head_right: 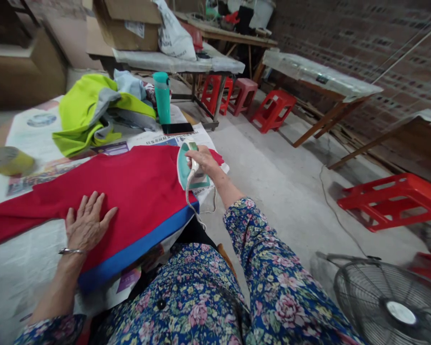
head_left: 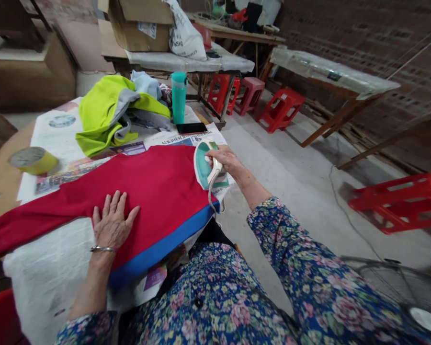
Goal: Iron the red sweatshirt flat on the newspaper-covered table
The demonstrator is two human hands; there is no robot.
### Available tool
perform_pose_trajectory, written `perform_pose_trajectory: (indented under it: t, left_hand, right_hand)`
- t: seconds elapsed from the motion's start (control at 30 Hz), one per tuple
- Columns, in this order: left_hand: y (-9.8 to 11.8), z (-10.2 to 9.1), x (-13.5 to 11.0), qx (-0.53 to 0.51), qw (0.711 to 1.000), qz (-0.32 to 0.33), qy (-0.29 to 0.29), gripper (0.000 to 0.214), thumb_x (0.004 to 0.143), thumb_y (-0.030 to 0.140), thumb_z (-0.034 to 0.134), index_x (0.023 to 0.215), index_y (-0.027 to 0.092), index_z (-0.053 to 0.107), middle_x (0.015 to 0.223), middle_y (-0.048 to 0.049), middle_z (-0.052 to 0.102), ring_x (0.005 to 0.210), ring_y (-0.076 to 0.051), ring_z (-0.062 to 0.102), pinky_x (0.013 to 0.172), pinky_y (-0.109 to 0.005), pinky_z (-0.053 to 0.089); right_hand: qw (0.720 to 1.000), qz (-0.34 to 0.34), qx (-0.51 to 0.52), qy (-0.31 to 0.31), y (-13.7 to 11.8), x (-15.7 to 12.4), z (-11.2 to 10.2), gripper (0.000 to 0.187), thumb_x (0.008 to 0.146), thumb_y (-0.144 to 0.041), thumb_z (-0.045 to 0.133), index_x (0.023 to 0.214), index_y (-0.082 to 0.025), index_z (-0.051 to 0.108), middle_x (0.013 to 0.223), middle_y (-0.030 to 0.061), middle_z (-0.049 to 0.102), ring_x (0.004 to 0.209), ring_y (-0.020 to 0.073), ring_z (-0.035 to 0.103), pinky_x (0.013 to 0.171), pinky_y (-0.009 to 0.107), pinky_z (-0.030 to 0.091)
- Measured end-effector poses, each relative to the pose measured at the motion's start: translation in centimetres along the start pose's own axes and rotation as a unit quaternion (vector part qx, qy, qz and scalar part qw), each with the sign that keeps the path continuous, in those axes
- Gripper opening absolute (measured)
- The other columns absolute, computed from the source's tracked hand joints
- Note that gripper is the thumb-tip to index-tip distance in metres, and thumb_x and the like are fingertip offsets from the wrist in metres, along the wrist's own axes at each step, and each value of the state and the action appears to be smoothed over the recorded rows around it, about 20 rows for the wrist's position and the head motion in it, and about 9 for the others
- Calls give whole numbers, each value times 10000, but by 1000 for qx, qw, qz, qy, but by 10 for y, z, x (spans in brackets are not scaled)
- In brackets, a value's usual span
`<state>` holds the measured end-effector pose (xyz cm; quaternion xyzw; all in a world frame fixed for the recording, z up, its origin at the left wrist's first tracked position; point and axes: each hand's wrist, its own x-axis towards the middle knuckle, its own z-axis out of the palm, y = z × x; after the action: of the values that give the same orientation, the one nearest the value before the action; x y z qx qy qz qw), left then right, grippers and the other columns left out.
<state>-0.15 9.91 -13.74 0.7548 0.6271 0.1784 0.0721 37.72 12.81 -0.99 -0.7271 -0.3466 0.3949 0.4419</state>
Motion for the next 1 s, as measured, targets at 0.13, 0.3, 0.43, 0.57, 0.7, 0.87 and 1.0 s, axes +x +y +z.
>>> perform_pose_trajectory:
  t: [0.13, 0.3, 0.43, 0.57, 0.7, 0.87, 1.0]
  left_hand:
    - [0, 2, 1, -10, 1000, -2, 8, 722, 1048, 461, 551, 1738, 251, 550, 1799, -152, 536, 1725, -413, 404, 1429, -691, 221]
    - [2, 2, 1, -3, 1000, -3, 7, 709, 1059, 469, 534, 1724, 226, 567, 1805, -153, 526, 1720, -390, 416, 1433, -662, 231]
    - [3, 0, -1, 0, 1000, 1, 11, 701, 1064, 465, 527, 1721, 227, 575, 1798, -151, 536, 1717, -392, 421, 1431, -662, 240]
    - [3, 1, -2, 5, 1000, -2, 9, 690, 1073, 465, 529, 1722, 237, 579, 1808, -134, 524, 1725, -372, 410, 1439, -629, 238]
    - [1, 4, -3, 5, 1000, -5, 9, 680, 1069, 469, 539, 1702, 230, 606, 1802, -134, 530, 1722, -370, 417, 1437, -624, 239]
    - [1, 7, -5, 10, 1000, -5, 11, 656, 1062, 484, 557, 1663, 237, 647, 1796, -127, 539, 1721, -368, 423, 1426, -619, 264]
    - [2, 8, -6, 18, 1000, -10, 13, 646, 1061, 470, 552, 1652, 228, 656, 1793, -137, 538, 1716, -366, 434, 1425, -622, 260]
  right_hand:
    - [998, 16, 16, 54, 7, 6, -32, 347, 887, -112, 787, 691, -243, 533, 537, -49, 530, 518, 127, 547, 521, 228, 493]
    - [998, 11, 10, 55, 8, 1, -40, 310, 848, -85, 770, 699, -247, 551, 532, -37, 544, 492, 130, 531, 464, 230, 481]
    - [998, -48, -26, -8, -6, -1, -22, 263, 840, -86, 737, 704, -250, 582, 525, -24, 554, 493, 155, 553, 437, 250, 488]
    - [988, -100, -48, -107, -30, 0, 6, 290, 806, -39, 749, 711, -246, 570, 539, -33, 566, 484, 147, 564, 430, 228, 481]
    - [981, -84, -67, -162, -40, 2, 30, 313, 838, -35, 702, 673, -243, 536, 535, -25, 563, 475, 140, 539, 422, 224, 465]
    - [990, -55, -50, -118, -32, 17, 47, 322, 835, -46, 695, 666, -252, 515, 528, -27, 544, 467, 133, 516, 423, 224, 438]
    - [994, -59, -11, -89, -29, 28, 51, 310, 791, -33, 690, 676, -261, 513, 506, -41, 508, 474, 128, 515, 402, 201, 432]
